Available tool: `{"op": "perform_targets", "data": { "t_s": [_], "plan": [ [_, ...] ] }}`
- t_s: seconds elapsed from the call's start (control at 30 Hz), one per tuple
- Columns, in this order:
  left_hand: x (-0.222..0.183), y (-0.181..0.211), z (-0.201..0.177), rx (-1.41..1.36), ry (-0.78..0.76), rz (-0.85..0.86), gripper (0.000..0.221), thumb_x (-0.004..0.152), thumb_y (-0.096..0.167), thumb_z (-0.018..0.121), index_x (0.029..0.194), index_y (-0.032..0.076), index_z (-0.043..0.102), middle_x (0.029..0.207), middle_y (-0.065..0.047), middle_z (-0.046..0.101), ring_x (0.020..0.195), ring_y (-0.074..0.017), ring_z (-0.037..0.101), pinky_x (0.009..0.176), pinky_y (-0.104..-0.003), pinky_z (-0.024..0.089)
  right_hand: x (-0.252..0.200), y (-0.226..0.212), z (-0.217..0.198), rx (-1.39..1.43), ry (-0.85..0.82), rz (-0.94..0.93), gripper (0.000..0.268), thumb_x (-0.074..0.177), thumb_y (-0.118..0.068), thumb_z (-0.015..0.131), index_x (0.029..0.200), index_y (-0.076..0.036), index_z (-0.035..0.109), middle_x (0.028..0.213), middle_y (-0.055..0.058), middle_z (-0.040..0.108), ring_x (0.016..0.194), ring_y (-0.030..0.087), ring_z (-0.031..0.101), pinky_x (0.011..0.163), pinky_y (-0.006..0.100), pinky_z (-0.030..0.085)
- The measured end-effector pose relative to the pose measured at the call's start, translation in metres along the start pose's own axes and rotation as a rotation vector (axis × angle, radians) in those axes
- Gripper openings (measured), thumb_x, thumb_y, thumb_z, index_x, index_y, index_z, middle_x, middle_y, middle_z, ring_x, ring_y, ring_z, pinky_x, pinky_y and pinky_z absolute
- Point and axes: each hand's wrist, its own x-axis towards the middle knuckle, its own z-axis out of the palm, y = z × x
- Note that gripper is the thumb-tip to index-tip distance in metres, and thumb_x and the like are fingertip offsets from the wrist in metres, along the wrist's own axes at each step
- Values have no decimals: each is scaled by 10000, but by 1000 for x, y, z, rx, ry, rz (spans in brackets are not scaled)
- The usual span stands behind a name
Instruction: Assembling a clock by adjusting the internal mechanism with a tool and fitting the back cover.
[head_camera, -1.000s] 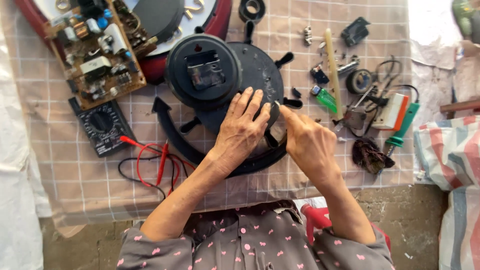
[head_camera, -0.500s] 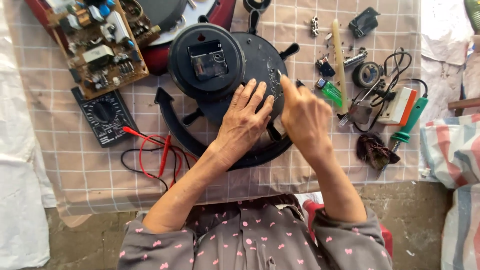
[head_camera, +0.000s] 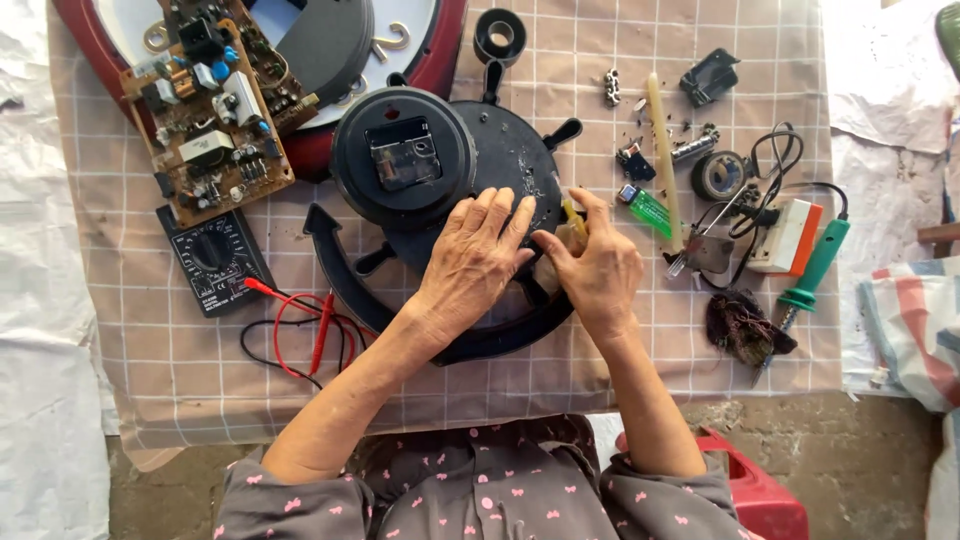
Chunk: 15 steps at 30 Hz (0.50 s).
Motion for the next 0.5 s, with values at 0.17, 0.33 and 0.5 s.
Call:
{"op": "perform_targets", "data": {
  "t_s": [0.17, 0.33, 0.5],
  "plan": [
    [11, -4, -2, 104, -19, 68, 426, 875, 371, 434, 1144, 48, 499, 1027, -156, 485, 950, -292, 459, 867, -443, 321, 0, 1, 0, -75, -166, 93, 532, 752, -520, 589, 1197, -289, 410, 807, 114, 625, 816, 363, 607, 737, 479, 450],
    [21, -6, -3, 47, 46, 51, 411, 877, 348, 425, 1116, 28, 526, 932, -132, 474, 826, -274, 446, 738, -374, 364, 0, -5, -9, -38, -204, 99, 507, 777, -489, 567, 1199, -277, 383, 796, 139, 625, 840, 377, 599, 752, 489, 441],
    [22, -10, 3, 44, 78, 41, 406, 881, 350, 405, 1127, 51, 531, 884, -109, 447, 777, -265, 432, 680, -357, 365, -1, -3, -8, -48, -207, 89, 517, 781, -519, 551, 1200, -276, 370, 786, 130, 622, 851, 378, 596, 760, 492, 437]
  ]
}}
